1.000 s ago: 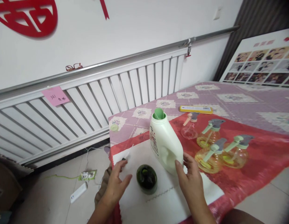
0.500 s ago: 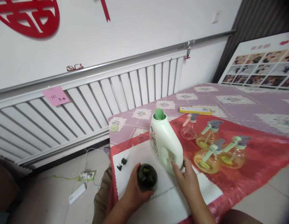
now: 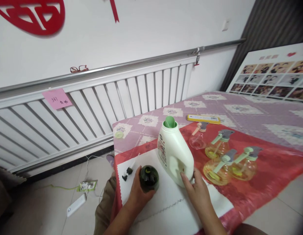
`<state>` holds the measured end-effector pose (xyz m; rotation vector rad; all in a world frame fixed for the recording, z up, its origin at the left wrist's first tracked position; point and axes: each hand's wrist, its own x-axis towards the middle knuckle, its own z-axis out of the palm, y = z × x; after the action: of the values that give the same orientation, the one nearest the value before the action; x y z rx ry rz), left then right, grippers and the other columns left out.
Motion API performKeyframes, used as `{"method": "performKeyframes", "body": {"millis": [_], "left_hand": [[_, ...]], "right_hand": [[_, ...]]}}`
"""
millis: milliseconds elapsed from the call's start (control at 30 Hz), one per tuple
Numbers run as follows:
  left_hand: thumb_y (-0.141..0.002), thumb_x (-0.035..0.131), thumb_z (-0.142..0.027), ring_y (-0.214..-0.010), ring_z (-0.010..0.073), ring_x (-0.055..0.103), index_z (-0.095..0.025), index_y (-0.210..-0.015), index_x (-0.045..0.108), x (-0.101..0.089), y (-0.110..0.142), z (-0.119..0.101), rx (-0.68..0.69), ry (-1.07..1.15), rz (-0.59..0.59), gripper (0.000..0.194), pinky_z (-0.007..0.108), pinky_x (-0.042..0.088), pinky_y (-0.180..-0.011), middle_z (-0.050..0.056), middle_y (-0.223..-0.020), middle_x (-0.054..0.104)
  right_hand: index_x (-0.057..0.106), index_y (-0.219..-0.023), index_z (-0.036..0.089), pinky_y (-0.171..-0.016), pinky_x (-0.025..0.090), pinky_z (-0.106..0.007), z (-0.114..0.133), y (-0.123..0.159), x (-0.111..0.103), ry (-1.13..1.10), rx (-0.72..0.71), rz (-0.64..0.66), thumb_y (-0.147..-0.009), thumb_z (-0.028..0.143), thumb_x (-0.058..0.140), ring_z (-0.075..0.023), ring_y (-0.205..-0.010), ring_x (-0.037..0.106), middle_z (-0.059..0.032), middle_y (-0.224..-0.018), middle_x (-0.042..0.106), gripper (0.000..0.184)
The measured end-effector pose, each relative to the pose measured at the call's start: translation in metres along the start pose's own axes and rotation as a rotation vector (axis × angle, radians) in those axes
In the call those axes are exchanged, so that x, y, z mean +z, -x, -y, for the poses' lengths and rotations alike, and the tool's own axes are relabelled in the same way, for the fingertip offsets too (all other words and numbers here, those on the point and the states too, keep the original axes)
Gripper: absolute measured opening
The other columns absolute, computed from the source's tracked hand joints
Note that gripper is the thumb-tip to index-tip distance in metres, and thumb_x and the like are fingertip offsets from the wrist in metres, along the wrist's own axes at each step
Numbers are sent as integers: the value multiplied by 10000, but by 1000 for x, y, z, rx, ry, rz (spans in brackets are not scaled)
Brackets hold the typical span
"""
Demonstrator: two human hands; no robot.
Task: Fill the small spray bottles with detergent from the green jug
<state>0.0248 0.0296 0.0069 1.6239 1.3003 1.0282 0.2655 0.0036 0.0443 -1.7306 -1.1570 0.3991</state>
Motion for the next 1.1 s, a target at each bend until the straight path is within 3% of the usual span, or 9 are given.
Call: {"method": "performKeyframes", "body": {"millis": [133, 367, 700, 867, 1100], "left_hand": [[-613, 722, -184, -1430, 301, 329, -152, -1470, 182, 3, 1, 6, 12, -20, -4, 1013, 454, 263, -1202, 163, -1533, 339], [-592, 731, -214, -1433, 315, 322, -123, -1446, 233, 3, 0, 2, -3, -34, -4, 992, 451, 253, -1207, 184, -1537, 343], [-611, 708, -213, -1426, 331, 343, -89, -1433, 309, 4, 2, -6, 25, -63, -24, 922, 454, 270, -1196, 203, -1516, 392], [-608, 714, -208, -1423, 330, 351, -92, -1428, 324, 4, 1, -8, 36, -43, -22, 915, 449, 276, -1193, 200, -1508, 407], [-613, 723, -224, -1427, 318, 347, -162, -1444, 304, 3, 2, -5, 71, -9, -18, 933, 461, 280, -1188, 157, -1524, 400]], "right_hand": [[552, -1171, 171, -777, 522, -397, 5, 1, -3, -18, 36, 6, -782, 588, 514, -294, -947, 643, -130, -1092, 679, 572], [559, -1153, 179, -832, 490, -407, 26, -18, -8, -100, 26, -32, -724, 593, 603, -271, -920, 624, -101, -1054, 674, 597], [659, -973, 186, -637, 533, -343, 64, -33, -16, -131, 116, 8, -650, 541, 663, -261, -743, 686, -54, -821, 748, 481], [653, -906, 191, -579, 504, -313, 87, -27, -39, -79, 136, 21, -652, 539, 667, -227, -641, 653, -16, -690, 702, 431], [612, -708, 229, -496, 391, -271, 136, -16, -94, 128, 141, 119, -615, 548, 666, -159, -492, 496, 53, -484, 530, 336]]}}
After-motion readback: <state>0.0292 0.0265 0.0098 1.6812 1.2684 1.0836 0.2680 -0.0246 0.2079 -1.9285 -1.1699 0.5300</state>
